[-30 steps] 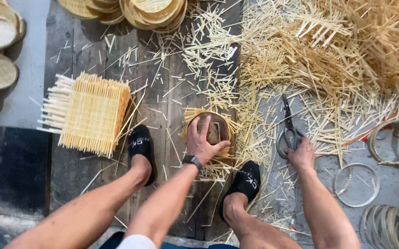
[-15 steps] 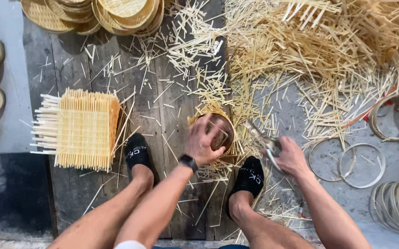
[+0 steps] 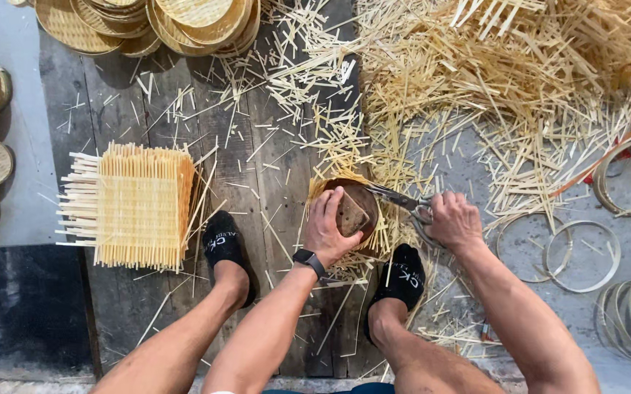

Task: The person sits on the floor and trims excess bamboo strips off square woven bamboo sheets with scissors, cutting around a round wooden form to shape round basket lids. They then press a bamboo rim ring onto the trimmed woven sheet and set finished lids onto a large pile of completed lids.

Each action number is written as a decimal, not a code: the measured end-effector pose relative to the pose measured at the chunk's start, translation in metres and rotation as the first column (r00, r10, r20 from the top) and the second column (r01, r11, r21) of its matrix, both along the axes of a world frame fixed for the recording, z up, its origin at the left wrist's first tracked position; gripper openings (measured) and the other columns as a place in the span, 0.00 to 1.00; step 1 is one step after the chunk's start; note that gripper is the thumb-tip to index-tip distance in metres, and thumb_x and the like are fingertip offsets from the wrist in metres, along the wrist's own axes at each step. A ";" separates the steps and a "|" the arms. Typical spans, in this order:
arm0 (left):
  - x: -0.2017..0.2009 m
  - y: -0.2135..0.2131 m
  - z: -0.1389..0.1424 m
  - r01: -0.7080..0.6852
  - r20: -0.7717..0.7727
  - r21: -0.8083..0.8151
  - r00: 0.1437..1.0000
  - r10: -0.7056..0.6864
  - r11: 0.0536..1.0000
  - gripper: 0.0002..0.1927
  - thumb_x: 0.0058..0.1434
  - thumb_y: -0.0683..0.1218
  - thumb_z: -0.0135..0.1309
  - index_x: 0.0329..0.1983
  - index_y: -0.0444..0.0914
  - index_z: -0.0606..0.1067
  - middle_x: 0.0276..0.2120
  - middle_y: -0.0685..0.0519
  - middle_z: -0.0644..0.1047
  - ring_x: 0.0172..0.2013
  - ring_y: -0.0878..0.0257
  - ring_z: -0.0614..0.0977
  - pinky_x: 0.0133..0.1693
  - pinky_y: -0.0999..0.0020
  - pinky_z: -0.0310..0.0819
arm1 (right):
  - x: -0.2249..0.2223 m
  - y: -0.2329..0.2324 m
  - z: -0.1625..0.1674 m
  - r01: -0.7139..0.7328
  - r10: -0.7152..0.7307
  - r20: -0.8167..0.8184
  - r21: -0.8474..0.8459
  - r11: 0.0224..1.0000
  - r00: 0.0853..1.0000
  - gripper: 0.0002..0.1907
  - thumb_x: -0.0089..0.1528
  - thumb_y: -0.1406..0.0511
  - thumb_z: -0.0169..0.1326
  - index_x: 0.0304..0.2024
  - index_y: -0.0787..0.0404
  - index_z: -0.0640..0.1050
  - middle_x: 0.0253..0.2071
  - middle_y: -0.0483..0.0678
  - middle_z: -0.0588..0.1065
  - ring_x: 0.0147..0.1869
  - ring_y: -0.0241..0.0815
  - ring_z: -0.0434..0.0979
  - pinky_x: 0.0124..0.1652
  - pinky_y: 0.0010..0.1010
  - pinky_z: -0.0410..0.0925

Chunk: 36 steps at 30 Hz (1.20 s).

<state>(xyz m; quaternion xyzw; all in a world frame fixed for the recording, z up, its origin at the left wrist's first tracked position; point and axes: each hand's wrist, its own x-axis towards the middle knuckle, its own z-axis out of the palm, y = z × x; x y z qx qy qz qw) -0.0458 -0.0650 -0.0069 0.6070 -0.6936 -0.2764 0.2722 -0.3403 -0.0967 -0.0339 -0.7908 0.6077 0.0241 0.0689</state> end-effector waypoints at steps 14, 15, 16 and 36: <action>0.027 -0.041 0.028 -0.021 0.128 0.279 0.992 -0.016 0.960 0.81 0.23 0.71 0.76 0.74 0.35 0.46 0.63 0.33 0.66 0.63 0.40 0.68 0.64 0.49 0.61 | -0.002 -0.015 0.003 0.011 -0.039 0.092 0.295 0.956 0.995 0.23 0.57 0.51 0.57 0.42 0.64 0.78 0.42 0.58 0.77 0.51 0.56 0.77 0.48 0.47 0.71; 0.028 -0.046 0.029 -0.029 0.112 0.412 0.994 -0.018 0.911 0.84 0.23 0.72 0.75 0.76 0.34 0.42 0.63 0.32 0.66 0.63 0.39 0.69 0.64 0.50 0.63 | -0.001 -0.014 0.008 0.004 -0.031 0.098 0.269 0.963 0.995 0.26 0.56 0.49 0.59 0.43 0.64 0.77 0.43 0.58 0.77 0.51 0.56 0.77 0.47 0.47 0.71; 0.028 -0.052 0.030 -0.020 0.118 0.395 0.993 -0.029 0.918 0.84 0.23 0.73 0.76 0.76 0.34 0.43 0.62 0.31 0.67 0.62 0.37 0.70 0.63 0.50 0.65 | 0.002 -0.014 0.013 0.005 -0.022 0.081 0.207 0.978 0.996 0.29 0.54 0.47 0.60 0.43 0.65 0.77 0.42 0.58 0.76 0.50 0.56 0.76 0.47 0.46 0.70; 0.025 -0.036 0.021 -0.092 -0.231 0.354 0.956 0.183 0.931 0.81 0.31 0.63 0.77 0.77 0.32 0.37 0.65 0.31 0.65 0.63 0.40 0.71 0.63 0.51 0.63 | 0.014 -0.041 -0.011 -0.070 0.076 -0.005 0.326 0.943 0.997 0.16 0.56 0.59 0.56 0.42 0.61 0.79 0.42 0.57 0.79 0.48 0.55 0.80 0.48 0.45 0.73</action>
